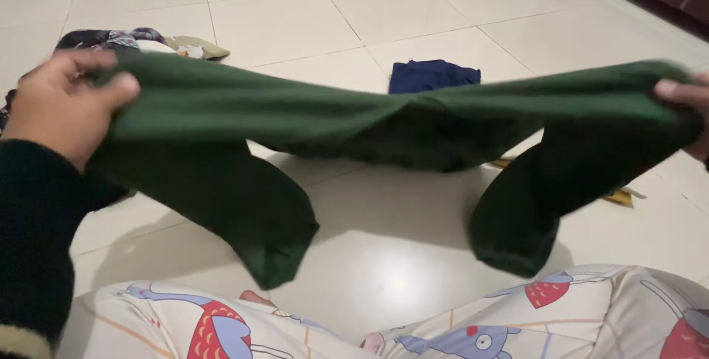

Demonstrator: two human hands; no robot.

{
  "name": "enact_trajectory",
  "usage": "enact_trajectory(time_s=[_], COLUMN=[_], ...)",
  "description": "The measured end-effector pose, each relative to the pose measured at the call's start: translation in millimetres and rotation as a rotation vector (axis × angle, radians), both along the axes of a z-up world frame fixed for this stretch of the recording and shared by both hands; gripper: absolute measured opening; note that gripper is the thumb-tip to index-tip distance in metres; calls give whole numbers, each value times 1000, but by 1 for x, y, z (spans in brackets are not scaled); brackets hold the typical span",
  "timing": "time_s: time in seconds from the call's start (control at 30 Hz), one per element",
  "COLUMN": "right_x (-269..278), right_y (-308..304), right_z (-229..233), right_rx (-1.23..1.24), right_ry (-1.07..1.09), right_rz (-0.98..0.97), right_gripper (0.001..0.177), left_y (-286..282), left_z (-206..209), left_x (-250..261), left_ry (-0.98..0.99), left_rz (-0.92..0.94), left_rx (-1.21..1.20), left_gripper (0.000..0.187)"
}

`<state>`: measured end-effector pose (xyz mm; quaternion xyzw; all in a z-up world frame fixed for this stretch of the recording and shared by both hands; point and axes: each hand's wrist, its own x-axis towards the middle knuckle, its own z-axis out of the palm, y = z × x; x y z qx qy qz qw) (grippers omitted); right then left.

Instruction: Folding various pieces of clothing including a floral shirt and shorts on the floor.

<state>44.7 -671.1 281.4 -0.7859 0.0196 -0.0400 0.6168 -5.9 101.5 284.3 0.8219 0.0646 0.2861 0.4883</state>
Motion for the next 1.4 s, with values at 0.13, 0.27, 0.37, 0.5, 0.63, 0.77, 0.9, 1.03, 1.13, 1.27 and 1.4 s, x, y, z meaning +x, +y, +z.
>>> enact_trajectory(time_s=[0.13, 0.27, 0.37, 0.5, 0.63, 0.77, 0.9, 1.03, 1.13, 1.27, 1.4], right_x=[9, -6, 5, 43, 55, 39, 52, 73, 86, 95, 97], right_y=[-81, -76, -76, -140, -178, -165, -52, 44, 102, 170, 224], right_z=[-80, -122, -128, -145, -177, -207, -192, -182, -191, -208, -207], right_rx=[-469, -846, -977, -764, -663, -1160, -1437, -1334, -1330, -1309, -1316], right_ry=[486, 721, 883, 737, 705, 925, 744, 477, 195, -82, -136], right_rz=[-209, -218, -202, -166, -108, 420, 231, 388, 492, 473, 437], right_gripper=[48, 56, 51, 38, 35, 43, 60, 55, 60, 71, 78], left_y=[62, 88, 94, 74, 75, 74, 30, -46, -85, -166, -197], left_z=[-72, -139, -139, -103, -115, -181, -191, -170, -192, -151, -186], left_x=[11, 13, 22, 19, 35, 54, 81, 104, 135, 123, 143], left_ry=[734, 1265, 1278, 977, 836, 1219, 1003, 829, 721, 729, 635], left_rz=[52, -41, -65, 16, -127, -269, -268, -312, -370, -237, -304], left_rx=[629, 1009, 997, 569, 515, 991, 1140, 776, 709, 646, 686], left_gripper=[65, 77, 68, 52, 40, 48, 57, 46, 45, 51, 65])
